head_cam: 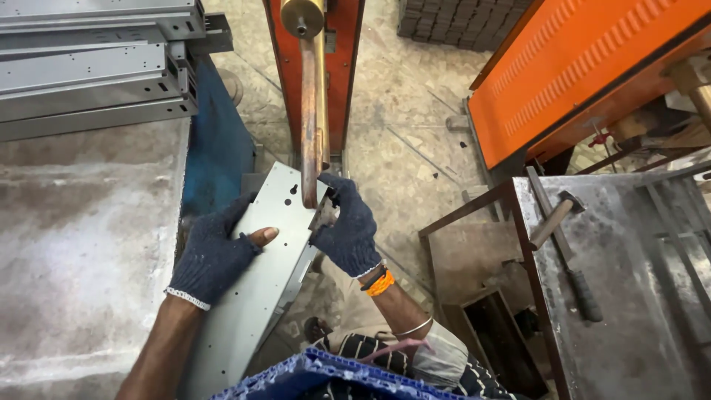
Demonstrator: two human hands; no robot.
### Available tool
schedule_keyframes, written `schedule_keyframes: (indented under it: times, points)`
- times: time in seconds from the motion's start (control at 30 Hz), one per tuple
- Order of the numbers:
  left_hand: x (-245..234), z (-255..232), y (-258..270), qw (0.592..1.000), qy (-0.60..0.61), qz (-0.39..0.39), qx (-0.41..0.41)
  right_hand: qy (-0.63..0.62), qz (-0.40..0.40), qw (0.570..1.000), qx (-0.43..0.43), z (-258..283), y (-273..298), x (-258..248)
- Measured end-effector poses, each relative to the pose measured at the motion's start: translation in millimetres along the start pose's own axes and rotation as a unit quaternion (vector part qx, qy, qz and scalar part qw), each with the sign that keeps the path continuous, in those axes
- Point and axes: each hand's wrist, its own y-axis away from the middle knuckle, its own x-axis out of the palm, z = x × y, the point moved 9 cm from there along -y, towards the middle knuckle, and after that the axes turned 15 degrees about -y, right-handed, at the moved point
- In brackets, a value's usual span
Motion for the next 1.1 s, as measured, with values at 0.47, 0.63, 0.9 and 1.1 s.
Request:
schedule_keyframes:
  times: [0.47, 0.63, 0.9, 1.1]
  points:
    - [2, 2, -3, 1.0, 0.025, -0.007, 0.01, 0.026, -0.011, 1.0, -0.01, 2, 2, 0]
    - [3, 4, -3, 0.999, 0.035, -0.009, -0.006, 0.008, -0.005, 1.0, 0.009, -2, -4, -2]
    - [-4, -10, 0, 0.999, 0.037, -0.024, 0.018, -0.002, 0.0, 1.0, 0.01, 3, -3, -3]
    - [-2, -3, 1, 0.999, 0.038, -0.025, -0.016, -0.027, 0.014, 0.999, 0.011, -2, -4, -2]
